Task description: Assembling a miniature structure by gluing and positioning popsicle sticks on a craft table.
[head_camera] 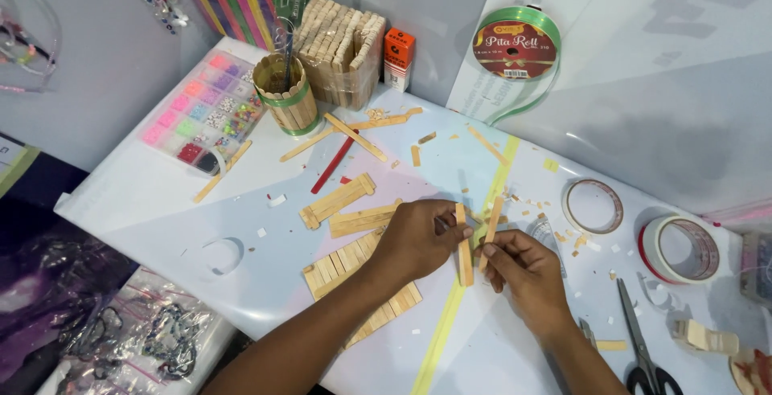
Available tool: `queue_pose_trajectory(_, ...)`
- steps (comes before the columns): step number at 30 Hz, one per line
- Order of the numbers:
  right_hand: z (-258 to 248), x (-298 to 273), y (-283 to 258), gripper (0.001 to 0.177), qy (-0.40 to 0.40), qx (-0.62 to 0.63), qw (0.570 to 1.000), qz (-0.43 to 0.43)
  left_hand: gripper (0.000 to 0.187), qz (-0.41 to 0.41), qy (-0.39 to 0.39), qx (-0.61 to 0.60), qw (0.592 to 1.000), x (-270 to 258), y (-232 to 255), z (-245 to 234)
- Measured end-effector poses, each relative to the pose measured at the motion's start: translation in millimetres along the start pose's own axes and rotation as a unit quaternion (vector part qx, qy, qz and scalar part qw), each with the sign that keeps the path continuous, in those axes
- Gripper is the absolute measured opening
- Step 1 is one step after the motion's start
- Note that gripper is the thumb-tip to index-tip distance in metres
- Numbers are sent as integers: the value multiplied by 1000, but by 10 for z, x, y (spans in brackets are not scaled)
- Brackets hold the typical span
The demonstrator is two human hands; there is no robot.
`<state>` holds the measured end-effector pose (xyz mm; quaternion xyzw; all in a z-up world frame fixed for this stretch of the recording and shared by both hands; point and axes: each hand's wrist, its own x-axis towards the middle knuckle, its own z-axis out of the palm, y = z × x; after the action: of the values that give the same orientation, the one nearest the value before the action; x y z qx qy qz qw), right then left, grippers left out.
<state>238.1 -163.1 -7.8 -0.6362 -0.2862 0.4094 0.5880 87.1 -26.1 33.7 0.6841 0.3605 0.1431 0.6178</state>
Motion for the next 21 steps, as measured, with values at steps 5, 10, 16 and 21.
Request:
queue_pose_trajectory(5,52,-50,-100,12,28,-61,998,8,53,53,63,188,979,-82,214,-161)
queue_pose_trajectory(10,52,-33,-90,10,25,-38,999,24,53,127,131,332,926,243,-38,-664)
queue_pose_trajectory(16,70,-35,-112,10,31,-33,998,50,31,263,126,590,753,895,-654,-1447)
queue_pose_trajectory(21,62,-39,-139,10,23,-37,996,72,36,301,104,612,724,973,-716,-1562)
